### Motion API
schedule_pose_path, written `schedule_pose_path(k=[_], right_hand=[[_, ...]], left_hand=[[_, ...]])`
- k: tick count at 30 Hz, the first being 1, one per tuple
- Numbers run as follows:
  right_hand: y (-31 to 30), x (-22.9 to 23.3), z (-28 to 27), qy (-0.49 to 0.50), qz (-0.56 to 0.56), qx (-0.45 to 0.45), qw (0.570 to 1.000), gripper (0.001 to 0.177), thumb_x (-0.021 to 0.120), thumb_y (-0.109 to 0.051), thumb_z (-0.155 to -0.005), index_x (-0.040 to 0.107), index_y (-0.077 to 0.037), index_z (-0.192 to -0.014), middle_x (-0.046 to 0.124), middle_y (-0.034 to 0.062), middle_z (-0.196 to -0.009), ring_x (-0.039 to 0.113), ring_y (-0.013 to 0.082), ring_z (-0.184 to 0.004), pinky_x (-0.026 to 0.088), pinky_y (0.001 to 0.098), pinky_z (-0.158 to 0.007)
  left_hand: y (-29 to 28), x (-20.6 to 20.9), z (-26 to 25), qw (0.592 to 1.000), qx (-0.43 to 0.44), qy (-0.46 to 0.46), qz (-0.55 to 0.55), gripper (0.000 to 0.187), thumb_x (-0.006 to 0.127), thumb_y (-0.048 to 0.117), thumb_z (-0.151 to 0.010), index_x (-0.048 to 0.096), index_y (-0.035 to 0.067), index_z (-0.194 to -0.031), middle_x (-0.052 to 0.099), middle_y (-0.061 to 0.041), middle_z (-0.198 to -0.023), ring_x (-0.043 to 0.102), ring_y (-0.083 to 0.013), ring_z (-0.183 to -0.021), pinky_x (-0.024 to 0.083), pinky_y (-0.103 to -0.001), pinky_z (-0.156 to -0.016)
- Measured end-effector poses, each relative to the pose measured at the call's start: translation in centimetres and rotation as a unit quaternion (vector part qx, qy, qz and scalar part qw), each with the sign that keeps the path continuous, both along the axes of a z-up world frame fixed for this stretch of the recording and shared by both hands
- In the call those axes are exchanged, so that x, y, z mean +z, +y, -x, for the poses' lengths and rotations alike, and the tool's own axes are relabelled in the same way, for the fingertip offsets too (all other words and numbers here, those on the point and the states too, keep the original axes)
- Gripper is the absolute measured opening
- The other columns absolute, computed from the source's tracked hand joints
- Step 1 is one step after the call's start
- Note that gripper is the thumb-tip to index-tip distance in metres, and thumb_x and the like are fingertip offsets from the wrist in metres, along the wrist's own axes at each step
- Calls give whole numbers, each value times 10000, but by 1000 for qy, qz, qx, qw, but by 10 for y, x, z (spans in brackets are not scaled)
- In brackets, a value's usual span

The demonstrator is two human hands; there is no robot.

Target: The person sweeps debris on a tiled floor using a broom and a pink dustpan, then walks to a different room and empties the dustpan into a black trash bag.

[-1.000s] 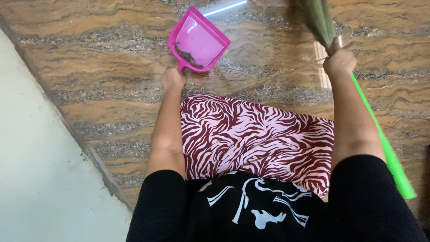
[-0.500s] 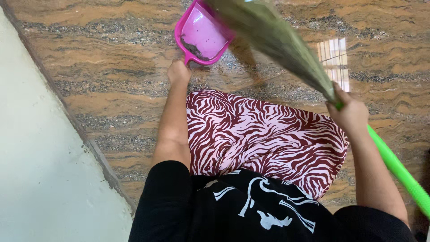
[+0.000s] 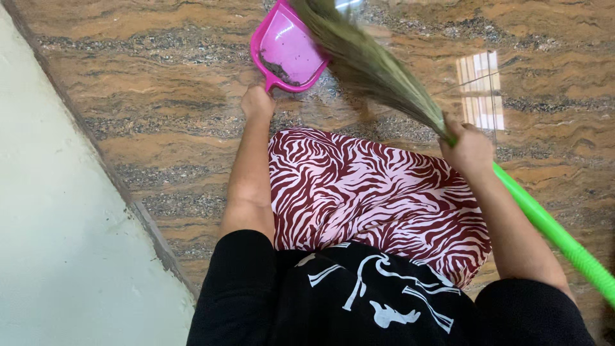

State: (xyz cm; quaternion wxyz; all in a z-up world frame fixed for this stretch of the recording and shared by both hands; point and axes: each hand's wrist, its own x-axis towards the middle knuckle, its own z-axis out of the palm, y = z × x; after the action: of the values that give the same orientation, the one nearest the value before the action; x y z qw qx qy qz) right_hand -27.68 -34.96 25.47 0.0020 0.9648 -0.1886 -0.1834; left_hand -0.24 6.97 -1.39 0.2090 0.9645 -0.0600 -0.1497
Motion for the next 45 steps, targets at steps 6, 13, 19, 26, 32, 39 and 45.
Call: schedule_pose_path(k=[6,13,19,26,32,39,45], right_hand=[[-43,24,13,2,-44,-179,983,578,765,-358,-1006,586,-203,-1533,751,167,-1116,731,272,-903,608,419,-781],[-144,-42,-15,-173,-94,-184,963,587,724,-160,-982,591,-81,-1548,705,190,-1341,702,270,-1156,556,423,-926],[-172,-105,-83,6,-2,-310,951,478,722,-169,-987,628,-117,-1453,726,169,-1218,730,248,-1020,591,383,-761],[-107,-116,-115,108,95,-131,981,791,721,-228,-970,334,-246,-1659,700,245,-1042,707,313,-832,588,382,-558],[-19,-53,-95,168,57,-20,984,655,596,-271,-1079,341,-272,-1682,685,245,-1013,738,299,-685,613,395,-469],[28,57,-24,30,-91,-48,994,671,710,-232,-995,494,-186,-1628,733,201,-1131,716,266,-809,622,380,-686],[-7,99,35,7,-6,-127,992,674,717,-261,-996,503,-133,-1623,717,237,-1099,701,284,-825,603,389,-712]], left_hand=[[21,-5,14,999,-17,-36,11,303,712,152,-856,722,133,-1159,714,-175,-1035,717,-375,-931,573,-473,-813],[96,35,77,994,21,-40,98,406,714,158,-865,719,170,-1271,719,-214,-1005,700,-421,-911,556,-514,-774],[187,35,89,997,76,-28,-8,388,709,173,-860,710,159,-1248,714,-221,-1002,698,-425,-888,553,-519,-777],[159,64,39,990,122,71,-14,387,652,165,-890,722,233,-1264,717,-195,-1014,689,-423,-885,531,-543,-753],[109,38,-2,997,48,47,-26,291,702,181,-852,748,178,-1139,731,-178,-974,721,-367,-885,565,-491,-776],[90,31,-2,998,2,0,-60,240,725,169,-855,744,131,-1091,731,-175,-952,727,-372,-859,578,-487,-741],[87,49,28,996,-62,41,-54,260,703,146,-882,731,123,-1139,733,-196,-901,725,-385,-854,573,-506,-763]])
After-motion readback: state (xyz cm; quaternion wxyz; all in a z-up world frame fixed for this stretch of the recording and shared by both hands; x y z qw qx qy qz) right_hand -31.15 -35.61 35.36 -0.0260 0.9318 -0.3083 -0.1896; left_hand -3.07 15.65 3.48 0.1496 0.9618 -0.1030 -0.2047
